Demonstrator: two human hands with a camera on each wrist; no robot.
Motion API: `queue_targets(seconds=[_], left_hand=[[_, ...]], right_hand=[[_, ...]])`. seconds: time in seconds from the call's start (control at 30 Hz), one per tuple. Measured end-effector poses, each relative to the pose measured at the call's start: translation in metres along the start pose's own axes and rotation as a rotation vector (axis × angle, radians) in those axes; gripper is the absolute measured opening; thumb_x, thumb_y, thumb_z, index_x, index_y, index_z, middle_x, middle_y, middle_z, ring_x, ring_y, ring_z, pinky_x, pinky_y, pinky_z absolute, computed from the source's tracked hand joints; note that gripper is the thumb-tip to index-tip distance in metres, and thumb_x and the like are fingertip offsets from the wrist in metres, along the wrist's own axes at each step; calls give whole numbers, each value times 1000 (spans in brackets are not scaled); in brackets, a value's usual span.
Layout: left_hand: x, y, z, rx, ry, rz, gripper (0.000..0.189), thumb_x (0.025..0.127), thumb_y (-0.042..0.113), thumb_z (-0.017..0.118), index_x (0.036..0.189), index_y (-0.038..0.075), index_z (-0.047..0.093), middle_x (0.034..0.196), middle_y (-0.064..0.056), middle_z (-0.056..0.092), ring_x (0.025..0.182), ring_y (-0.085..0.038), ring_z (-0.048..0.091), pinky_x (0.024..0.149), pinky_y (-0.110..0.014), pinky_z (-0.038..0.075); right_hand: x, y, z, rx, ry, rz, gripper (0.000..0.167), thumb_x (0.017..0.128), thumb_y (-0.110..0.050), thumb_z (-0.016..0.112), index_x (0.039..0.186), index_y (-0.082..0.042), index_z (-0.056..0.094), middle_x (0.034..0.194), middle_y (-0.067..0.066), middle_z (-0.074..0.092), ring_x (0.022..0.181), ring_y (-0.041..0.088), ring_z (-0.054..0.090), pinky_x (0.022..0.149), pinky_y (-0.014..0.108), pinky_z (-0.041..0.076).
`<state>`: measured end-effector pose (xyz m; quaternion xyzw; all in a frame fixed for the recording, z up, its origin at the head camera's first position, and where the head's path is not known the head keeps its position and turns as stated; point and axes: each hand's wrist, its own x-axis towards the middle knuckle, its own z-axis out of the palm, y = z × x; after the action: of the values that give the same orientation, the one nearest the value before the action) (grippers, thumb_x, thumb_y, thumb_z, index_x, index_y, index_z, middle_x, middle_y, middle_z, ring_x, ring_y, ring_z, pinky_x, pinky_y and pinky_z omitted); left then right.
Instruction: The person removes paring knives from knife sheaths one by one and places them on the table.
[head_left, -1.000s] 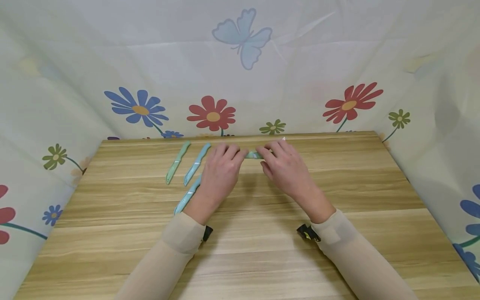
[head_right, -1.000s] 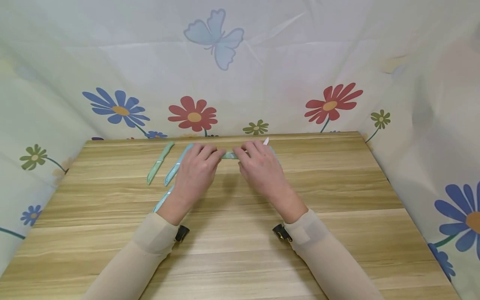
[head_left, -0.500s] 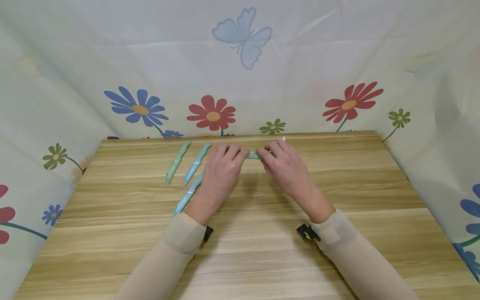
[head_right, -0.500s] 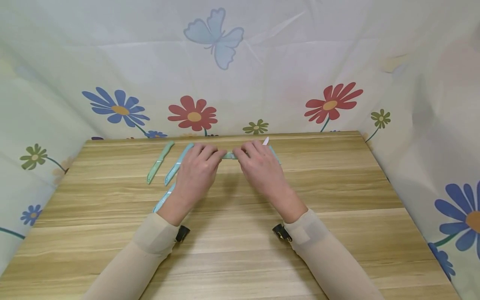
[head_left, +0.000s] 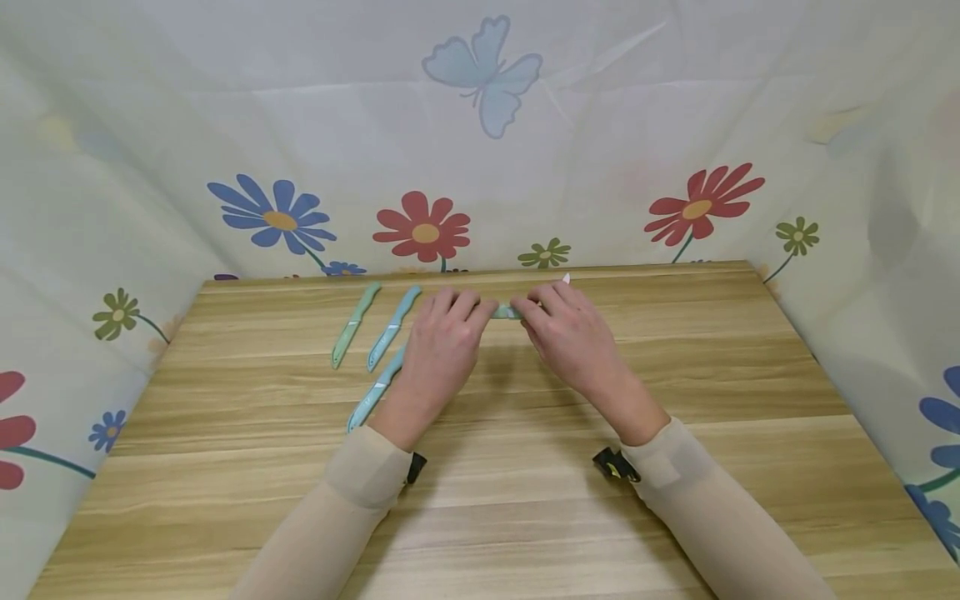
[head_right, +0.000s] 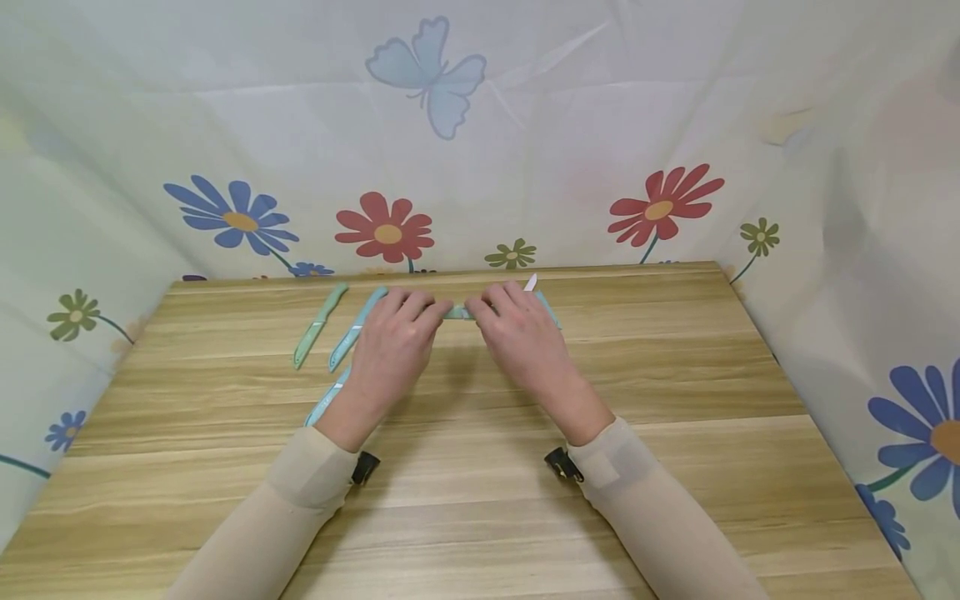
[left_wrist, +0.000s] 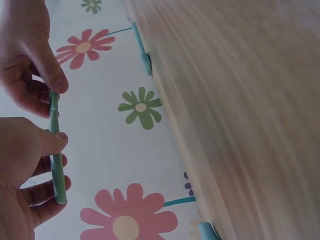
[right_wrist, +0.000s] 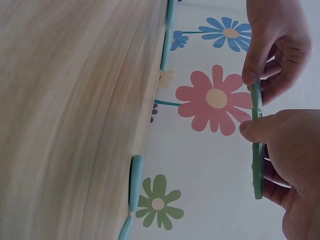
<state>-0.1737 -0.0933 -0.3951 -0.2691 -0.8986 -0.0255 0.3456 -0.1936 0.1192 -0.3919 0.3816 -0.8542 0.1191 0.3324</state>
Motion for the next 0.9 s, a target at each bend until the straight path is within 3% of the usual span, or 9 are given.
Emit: queue_targets(seconds=[0.9], left_hand=[[0, 1, 0, -32, -31, -16, 19, 103, 3, 68, 118, 7, 79, 109, -9, 73, 101, -31, 63, 85, -41, 57]], right_hand=[[-3, 2, 3, 13, -66, 24, 25, 94, -4, 81, 119, -4, 77, 106, 12, 71, 99, 30, 65, 90, 40, 56]])
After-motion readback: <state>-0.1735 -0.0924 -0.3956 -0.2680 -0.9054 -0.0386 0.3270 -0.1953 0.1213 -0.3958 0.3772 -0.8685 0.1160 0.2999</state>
